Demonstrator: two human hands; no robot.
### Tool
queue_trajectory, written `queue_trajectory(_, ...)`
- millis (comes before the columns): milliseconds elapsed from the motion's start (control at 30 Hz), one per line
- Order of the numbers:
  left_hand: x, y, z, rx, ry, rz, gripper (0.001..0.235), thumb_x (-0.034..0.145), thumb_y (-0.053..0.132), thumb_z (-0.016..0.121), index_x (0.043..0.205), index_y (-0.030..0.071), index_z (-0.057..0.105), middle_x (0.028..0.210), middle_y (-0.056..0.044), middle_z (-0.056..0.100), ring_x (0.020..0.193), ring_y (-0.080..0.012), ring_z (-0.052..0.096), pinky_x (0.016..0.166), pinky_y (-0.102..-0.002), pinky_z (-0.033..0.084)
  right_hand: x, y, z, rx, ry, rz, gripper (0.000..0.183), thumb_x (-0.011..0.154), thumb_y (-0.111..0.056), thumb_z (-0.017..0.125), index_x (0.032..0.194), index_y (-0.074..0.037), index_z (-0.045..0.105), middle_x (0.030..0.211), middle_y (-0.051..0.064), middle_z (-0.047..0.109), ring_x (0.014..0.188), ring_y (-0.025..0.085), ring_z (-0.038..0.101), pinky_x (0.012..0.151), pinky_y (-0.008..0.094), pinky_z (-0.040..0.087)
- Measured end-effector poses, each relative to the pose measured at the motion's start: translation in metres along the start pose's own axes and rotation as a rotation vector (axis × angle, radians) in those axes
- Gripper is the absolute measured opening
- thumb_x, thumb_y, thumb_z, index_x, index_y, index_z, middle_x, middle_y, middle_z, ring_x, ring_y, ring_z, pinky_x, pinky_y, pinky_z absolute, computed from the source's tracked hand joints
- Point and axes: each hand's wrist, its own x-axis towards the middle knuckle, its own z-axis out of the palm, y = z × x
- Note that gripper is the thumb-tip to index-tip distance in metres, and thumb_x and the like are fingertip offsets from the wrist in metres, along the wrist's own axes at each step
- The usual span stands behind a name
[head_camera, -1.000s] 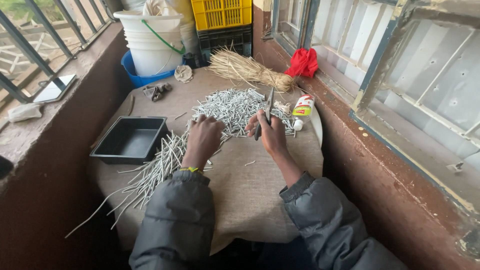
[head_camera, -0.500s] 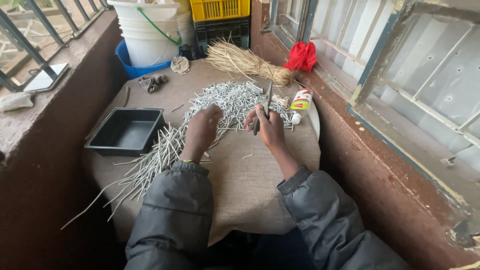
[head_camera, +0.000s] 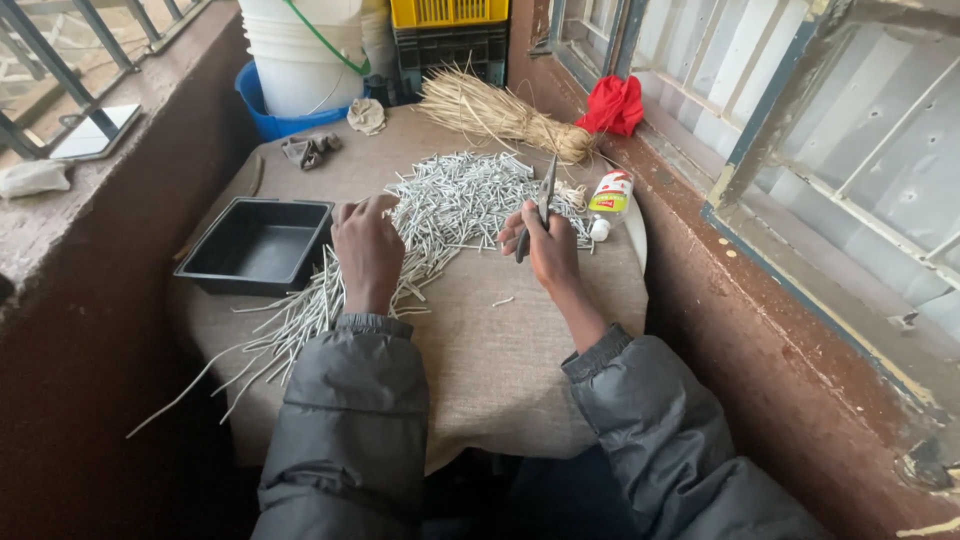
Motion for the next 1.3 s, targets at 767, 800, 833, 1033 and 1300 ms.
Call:
queue_trajectory(767, -0.013, 0.016, 0.025, -0.050, -0.452, 0.129, 0.010, 0.085, 0.024, 0.068, 0.094, 0.022, 0.072, 0.089, -0.003, 0.066, 0.095, -0.0275, 0.065, 0.082, -0.050, 0.052, -0.010, -0.011, -0.001, -0.071, -0.014, 0.034, 0.046, 0.112, -0.028, 0.038, 0.103, 0.004, 0.070, 0.089, 0.019, 0.076, 0.074, 0.022, 0.077, 0.072, 0.033, 0.063)
queue_trajectory(800, -0.012, 0.013, 0.028, -0.154, -0.402, 0.106, 0.009, 0.087, 0.021, 0.067, 0.096, 0.020, 0.070, 0.088, -0.003, 0.065, 0.093, -0.0275, 0.066, 0.080, -0.049, 0.053, -0.010, -0.011, -0.002, -0.072, -0.018, 0.029, 0.046, 0.112, -0.028, 0.038, 0.105, 0.005, 0.070, 0.091, 0.020, 0.076, 0.076, 0.023, 0.077, 0.073, 0.034, 0.063)
queue_trajectory(833, -0.009, 0.018, 0.020, -0.155, -0.403, 0.106, 0.009, 0.087, 0.021, 0.067, 0.096, 0.020, 0.070, 0.088, -0.003, 0.065, 0.093, -0.0275, 0.066, 0.080, -0.049, 0.053, -0.012, -0.014, -0.002, -0.073, -0.017, 0.030, 0.046, 0.112, -0.028, 0.038, 0.105, 0.005, 0.070, 0.091, 0.020, 0.076, 0.076, 0.023, 0.077, 0.073, 0.034, 0.063)
queue_trajectory(1033, -0.001, 0.011, 0.003, -0.247, -0.133, -0.024, 0.009, 0.095, 0.017, 0.062, 0.104, 0.015, 0.063, 0.089, -0.016, 0.064, 0.090, -0.0423, 0.066, 0.081, -0.057, 0.051, -0.008, -0.004, -0.002, -0.037, 0.005, 0.047, 0.046, 0.110, -0.031, 0.042, 0.100, 0.002, 0.072, 0.088, 0.019, 0.077, 0.071, 0.022, 0.078, 0.066, 0.030, 0.063)
queue_trajectory(1300, 0.001, -0.018, 0.009, 0.097, -0.149, -0.035, 0.020, 0.096, 0.010, 0.057, 0.099, 0.020, 0.075, 0.080, -0.014, 0.073, 0.088, -0.0399, 0.071, 0.081, -0.053, 0.052, -0.001, 0.004, 0.001, 0.030, 0.053, 0.048, 0.043, 0.107, -0.030, 0.045, 0.097, 0.004, 0.070, 0.084, 0.021, 0.076, 0.066, 0.023, 0.077, 0.060, 0.028, 0.062)
